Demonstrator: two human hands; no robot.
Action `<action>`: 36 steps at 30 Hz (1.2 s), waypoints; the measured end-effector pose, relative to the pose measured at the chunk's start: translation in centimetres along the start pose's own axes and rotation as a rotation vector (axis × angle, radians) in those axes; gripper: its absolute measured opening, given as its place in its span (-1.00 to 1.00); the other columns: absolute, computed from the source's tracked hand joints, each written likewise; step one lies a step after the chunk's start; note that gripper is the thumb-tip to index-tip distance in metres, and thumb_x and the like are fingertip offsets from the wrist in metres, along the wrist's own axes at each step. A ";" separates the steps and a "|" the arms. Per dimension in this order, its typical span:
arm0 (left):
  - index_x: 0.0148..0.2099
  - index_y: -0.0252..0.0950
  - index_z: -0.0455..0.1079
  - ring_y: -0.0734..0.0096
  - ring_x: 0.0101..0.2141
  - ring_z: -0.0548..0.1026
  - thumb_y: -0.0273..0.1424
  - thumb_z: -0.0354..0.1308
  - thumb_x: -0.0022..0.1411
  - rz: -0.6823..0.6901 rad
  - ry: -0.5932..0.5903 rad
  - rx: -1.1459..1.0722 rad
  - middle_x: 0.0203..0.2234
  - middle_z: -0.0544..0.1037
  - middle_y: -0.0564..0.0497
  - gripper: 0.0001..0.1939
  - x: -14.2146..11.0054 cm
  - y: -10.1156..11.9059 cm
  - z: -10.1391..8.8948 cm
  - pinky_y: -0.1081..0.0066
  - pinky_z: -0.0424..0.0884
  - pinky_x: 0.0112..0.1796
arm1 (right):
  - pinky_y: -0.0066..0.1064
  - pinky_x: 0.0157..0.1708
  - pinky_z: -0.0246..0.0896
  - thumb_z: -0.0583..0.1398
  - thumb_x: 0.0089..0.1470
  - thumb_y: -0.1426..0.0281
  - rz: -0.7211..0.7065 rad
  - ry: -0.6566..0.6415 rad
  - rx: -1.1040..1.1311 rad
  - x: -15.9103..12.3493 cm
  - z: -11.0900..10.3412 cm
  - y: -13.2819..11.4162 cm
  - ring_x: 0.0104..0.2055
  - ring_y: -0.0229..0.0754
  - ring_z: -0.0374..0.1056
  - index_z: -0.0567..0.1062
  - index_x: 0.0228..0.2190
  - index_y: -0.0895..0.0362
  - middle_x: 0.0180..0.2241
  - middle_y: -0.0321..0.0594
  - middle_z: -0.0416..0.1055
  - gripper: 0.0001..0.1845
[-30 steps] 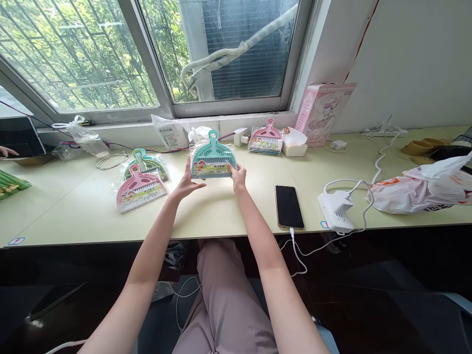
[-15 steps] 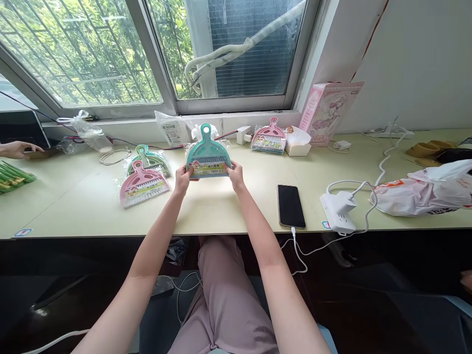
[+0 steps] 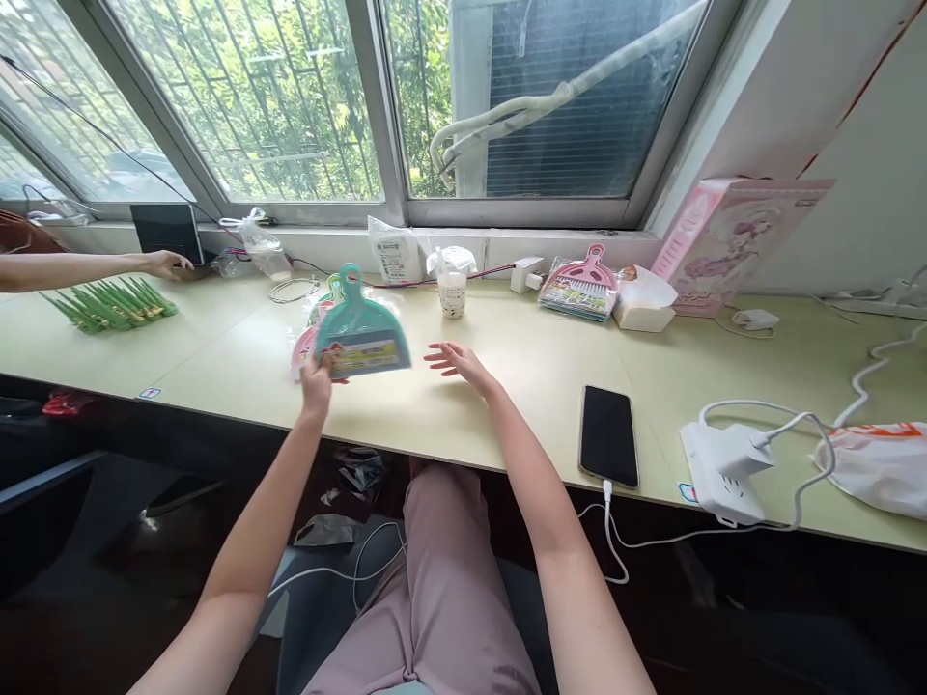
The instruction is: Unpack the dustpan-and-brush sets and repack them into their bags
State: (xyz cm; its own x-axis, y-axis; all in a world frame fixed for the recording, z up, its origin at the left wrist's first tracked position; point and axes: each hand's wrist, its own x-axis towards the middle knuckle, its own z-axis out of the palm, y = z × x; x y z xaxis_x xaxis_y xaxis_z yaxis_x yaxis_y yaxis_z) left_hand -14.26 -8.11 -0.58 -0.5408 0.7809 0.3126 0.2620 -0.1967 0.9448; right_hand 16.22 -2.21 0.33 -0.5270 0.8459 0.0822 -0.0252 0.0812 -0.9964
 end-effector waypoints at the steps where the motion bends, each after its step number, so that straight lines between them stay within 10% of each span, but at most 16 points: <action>1: 0.05 -0.32 0.33 0.37 -0.43 0.53 -0.33 -0.01 0.28 -0.024 0.053 0.052 -0.22 0.51 -0.14 -0.67 0.6 -0.5 -2.1 0.40 0.54 -0.54 | -0.29 -0.15 0.40 0.08 0.17 -0.09 0.010 -0.007 -0.009 0.0 0.1 0.1 -0.07 -0.07 0.50 0.47 0.00 0.07 -0.01 -0.05 0.53 -0.41; 7: 0.20 -0.45 0.22 -0.20 0.03 0.45 -0.39 -0.04 0.31 -0.133 0.216 0.814 -0.07 0.49 -0.41 -0.55 2.6 -1.8 -8.2 -0.18 0.38 -0.03 | -0.34 -0.16 0.41 0.11 0.23 0.05 0.079 -0.029 -0.075 0.5 0.6 1.0 -0.16 -0.12 0.54 0.48 -0.04 0.11 -0.01 -0.04 0.53 -0.54; 14: 0.40 -0.48 -0.15 -0.07 0.39 -0.33 -0.23 -0.15 0.38 0.381 0.147 1.010 0.38 -0.12 -0.41 -0.33 3.6 -1.9 -4.4 -0.33 -0.44 0.21 | -0.35 -0.14 0.43 0.13 0.25 0.14 0.093 -0.015 -0.057 0.8 0.5 1.6 -0.20 -0.17 0.54 0.49 -0.05 0.13 -0.03 -0.04 0.54 -0.61; 23: 0.41 -0.39 -0.05 0.08 0.39 -0.13 -0.19 -0.18 0.36 0.515 -0.275 0.956 0.37 0.04 -0.25 -0.34 11.4 -3.5 -0.4 -0.09 -0.26 0.30 | -0.47 -0.34 0.40 0.17 0.21 0.14 0.087 0.077 -0.014 1.0 0.1 1.8 -0.31 -0.23 0.54 0.56 -0.14 0.12 -0.16 -0.11 0.59 -0.65; 31: 0.38 -0.40 0.01 0.04 0.39 -0.15 -0.17 -0.19 0.38 0.541 -0.206 0.875 0.38 0.00 -0.25 -0.36 16.5 -5.6 3.3 -0.05 -0.28 0.31 | -0.48 -0.49 0.29 0.17 0.17 0.14 -0.004 0.456 -0.130 2.7 -1.1 2.8 -0.49 -0.28 0.45 0.55 -0.30 0.10 -0.39 -0.20 0.57 -0.70; 36: 0.27 -0.30 0.15 -0.05 0.35 -0.04 -0.21 -0.13 0.39 0.798 0.063 0.681 0.35 0.09 -0.17 -0.51 16.6 -4.5 3.2 -0.25 -0.27 0.26 | -0.42 -0.38 0.36 0.05 0.20 0.24 -0.029 0.882 -0.127 4.0 -3.5 3.3 -0.38 -0.24 0.47 0.50 -0.27 0.08 -0.33 -0.21 0.57 -0.73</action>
State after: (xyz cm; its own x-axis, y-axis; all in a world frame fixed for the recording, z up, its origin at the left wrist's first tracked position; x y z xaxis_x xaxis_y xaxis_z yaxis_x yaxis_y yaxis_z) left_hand -21.92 7.63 0.05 -0.0491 0.5356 0.8431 0.9441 -0.2505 0.2141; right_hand 17.03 3.27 -2.54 0.3193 0.9363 0.1464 0.0940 0.1225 -0.9880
